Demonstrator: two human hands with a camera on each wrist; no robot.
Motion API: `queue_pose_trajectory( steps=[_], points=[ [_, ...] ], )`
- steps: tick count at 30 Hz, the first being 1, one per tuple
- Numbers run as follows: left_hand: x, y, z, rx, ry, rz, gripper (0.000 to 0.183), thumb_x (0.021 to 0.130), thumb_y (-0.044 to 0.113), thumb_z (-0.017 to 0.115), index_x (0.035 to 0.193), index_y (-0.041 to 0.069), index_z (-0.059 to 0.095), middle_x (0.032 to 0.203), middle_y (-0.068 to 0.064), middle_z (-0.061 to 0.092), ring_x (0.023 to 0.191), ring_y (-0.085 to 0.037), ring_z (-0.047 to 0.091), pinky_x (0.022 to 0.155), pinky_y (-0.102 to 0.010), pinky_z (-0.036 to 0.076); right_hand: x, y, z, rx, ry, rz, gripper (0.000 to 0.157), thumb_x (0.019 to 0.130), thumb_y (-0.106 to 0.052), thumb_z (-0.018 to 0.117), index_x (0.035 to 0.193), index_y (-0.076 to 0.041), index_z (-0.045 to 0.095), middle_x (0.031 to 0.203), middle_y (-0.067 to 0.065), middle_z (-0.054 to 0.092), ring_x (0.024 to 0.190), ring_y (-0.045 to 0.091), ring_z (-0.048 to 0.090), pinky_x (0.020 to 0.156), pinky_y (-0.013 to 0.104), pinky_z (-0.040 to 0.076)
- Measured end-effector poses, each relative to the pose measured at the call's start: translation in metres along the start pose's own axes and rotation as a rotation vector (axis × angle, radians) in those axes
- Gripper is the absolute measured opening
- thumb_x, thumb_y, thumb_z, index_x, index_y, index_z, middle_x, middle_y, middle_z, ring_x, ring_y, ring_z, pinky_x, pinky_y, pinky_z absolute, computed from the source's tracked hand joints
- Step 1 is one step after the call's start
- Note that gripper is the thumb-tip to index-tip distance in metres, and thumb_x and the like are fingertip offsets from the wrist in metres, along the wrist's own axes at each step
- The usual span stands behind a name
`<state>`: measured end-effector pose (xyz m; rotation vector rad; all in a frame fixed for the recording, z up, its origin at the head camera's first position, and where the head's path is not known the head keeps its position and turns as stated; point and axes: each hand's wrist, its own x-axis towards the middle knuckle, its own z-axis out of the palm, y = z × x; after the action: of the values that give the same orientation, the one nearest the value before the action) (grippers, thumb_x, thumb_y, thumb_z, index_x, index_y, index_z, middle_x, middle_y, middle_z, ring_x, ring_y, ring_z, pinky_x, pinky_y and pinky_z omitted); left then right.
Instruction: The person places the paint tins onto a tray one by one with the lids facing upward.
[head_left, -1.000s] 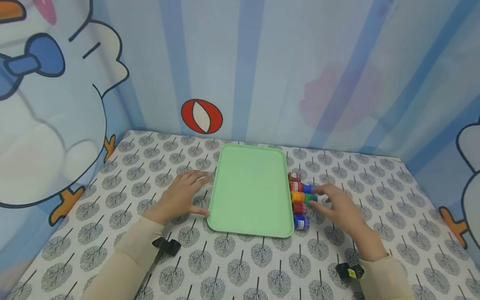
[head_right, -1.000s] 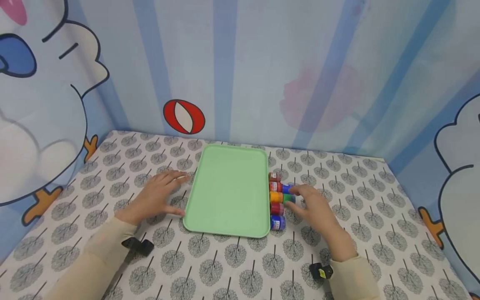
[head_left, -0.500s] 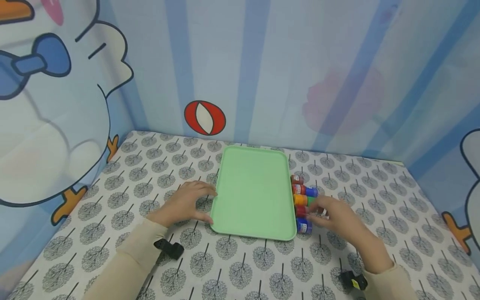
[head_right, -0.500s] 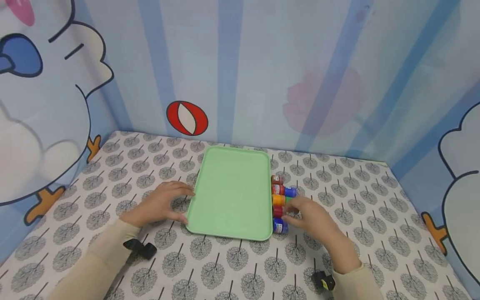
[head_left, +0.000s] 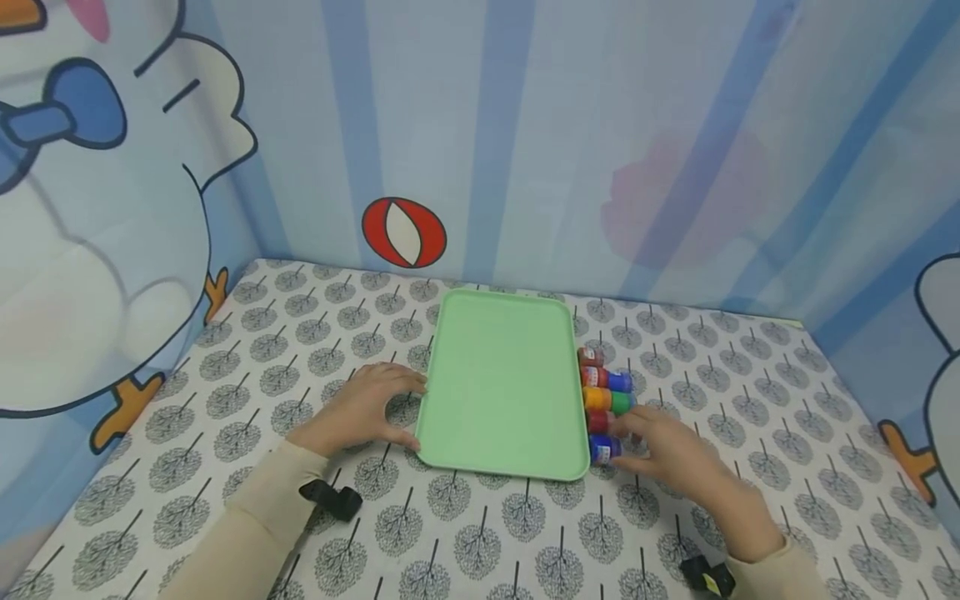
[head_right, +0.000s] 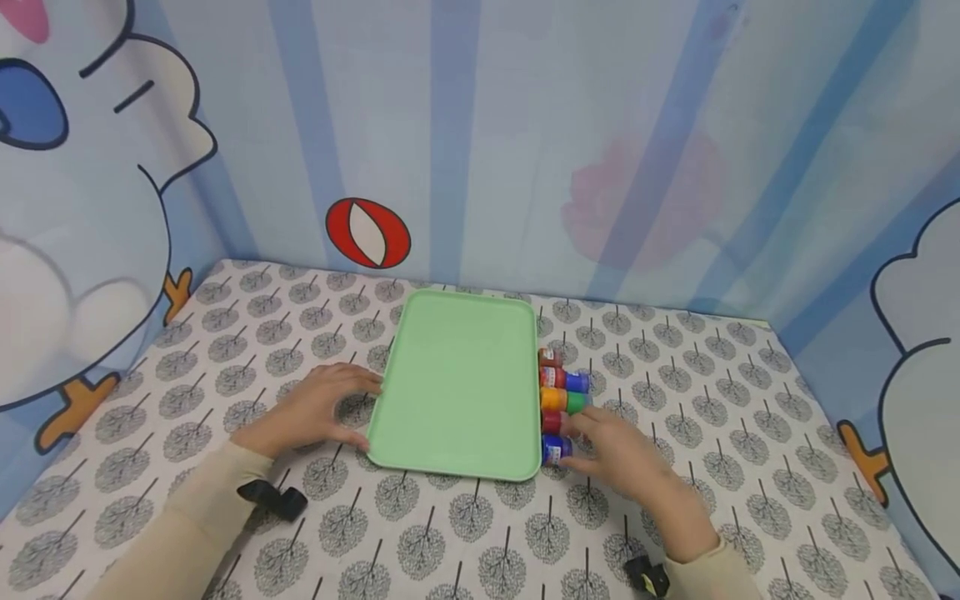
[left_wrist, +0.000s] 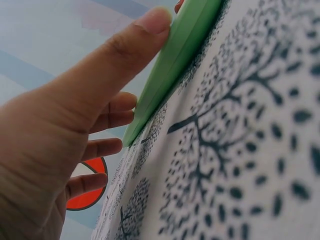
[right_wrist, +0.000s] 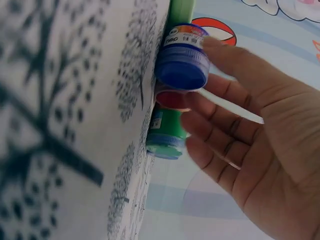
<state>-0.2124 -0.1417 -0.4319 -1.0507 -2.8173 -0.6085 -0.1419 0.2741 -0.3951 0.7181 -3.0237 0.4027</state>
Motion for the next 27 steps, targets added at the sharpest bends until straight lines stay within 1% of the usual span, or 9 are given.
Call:
queue_pose_trajectory(
  steps=[7, 12, 17, 20, 24, 27],
  points=[
    [0.0002, 0.0004, -0.0015, -0.008, -0.007, -0.007, 0.078, 0.058, 0.058, 0.081, 0.121, 0.016, 0.064, 0.137, -0.005, 0.058, 0.129, -0.029, 0.050, 0.112, -0.054, 0.037, 0.0000, -0.0027, 0.0026, -0.036, -0.027, 0.039, 0.041, 0.074, -0.029, 0.080, 0.109, -0.012, 0.065, 0.104, 0.001, 0.066, 0.093, 0.019, 0.064, 0.083, 0.041, 0.058],
    [-0.0001, 0.0033, -0.0032, -0.024, -0.006, -0.007, 0.077, 0.059, 0.058, 0.081, 0.120, 0.014, 0.065, 0.135, -0.005, 0.059, 0.129, -0.030, 0.050, 0.111, -0.055, 0.037, 0.0009, -0.0040, 0.0054, -0.093, -0.027, 0.019, 0.044, 0.073, -0.030, 0.081, 0.109, -0.012, 0.064, 0.101, 0.001, 0.065, 0.092, 0.020, 0.064, 0.082, 0.039, 0.058],
    [-0.0020, 0.0018, -0.0032, -0.032, -0.006, -0.015, 0.077, 0.059, 0.058, 0.081, 0.121, 0.015, 0.065, 0.136, -0.005, 0.059, 0.129, -0.029, 0.050, 0.112, -0.054, 0.036, 0.0022, -0.0059, 0.0068, -0.139, -0.013, -0.007, 0.042, 0.073, -0.031, 0.081, 0.107, -0.012, 0.064, 0.098, -0.001, 0.063, 0.089, 0.017, 0.064, 0.079, 0.036, 0.058],
    [-0.0026, 0.0005, -0.0019, -0.026, -0.006, -0.012, 0.078, 0.058, 0.059, 0.080, 0.120, 0.015, 0.065, 0.136, -0.004, 0.059, 0.129, -0.029, 0.051, 0.112, -0.054, 0.037, 0.0020, -0.0063, 0.0072, -0.140, -0.016, -0.004, 0.040, 0.074, -0.031, 0.081, 0.105, -0.012, 0.064, 0.098, -0.001, 0.063, 0.089, 0.017, 0.064, 0.079, 0.036, 0.058],
    [-0.0022, -0.0004, -0.0008, -0.021, -0.008, -0.008, 0.080, 0.057, 0.060, 0.080, 0.121, 0.016, 0.065, 0.136, -0.003, 0.059, 0.129, -0.028, 0.050, 0.112, -0.053, 0.037, 0.0018, -0.0072, 0.0059, -0.113, -0.043, 0.031, 0.039, 0.075, -0.031, 0.079, 0.106, -0.011, 0.064, 0.099, 0.000, 0.066, 0.088, 0.017, 0.064, 0.079, 0.038, 0.058],
    [-0.0011, 0.0001, -0.0011, -0.025, -0.017, -0.010, 0.082, 0.056, 0.061, 0.080, 0.122, 0.016, 0.064, 0.138, -0.003, 0.057, 0.131, -0.028, 0.049, 0.113, -0.053, 0.036, 0.0017, -0.0085, 0.0028, -0.069, -0.069, 0.074, 0.039, 0.076, -0.030, 0.078, 0.108, -0.011, 0.064, 0.097, -0.001, 0.068, 0.083, 0.013, 0.063, 0.074, 0.034, 0.058]
  ],
)
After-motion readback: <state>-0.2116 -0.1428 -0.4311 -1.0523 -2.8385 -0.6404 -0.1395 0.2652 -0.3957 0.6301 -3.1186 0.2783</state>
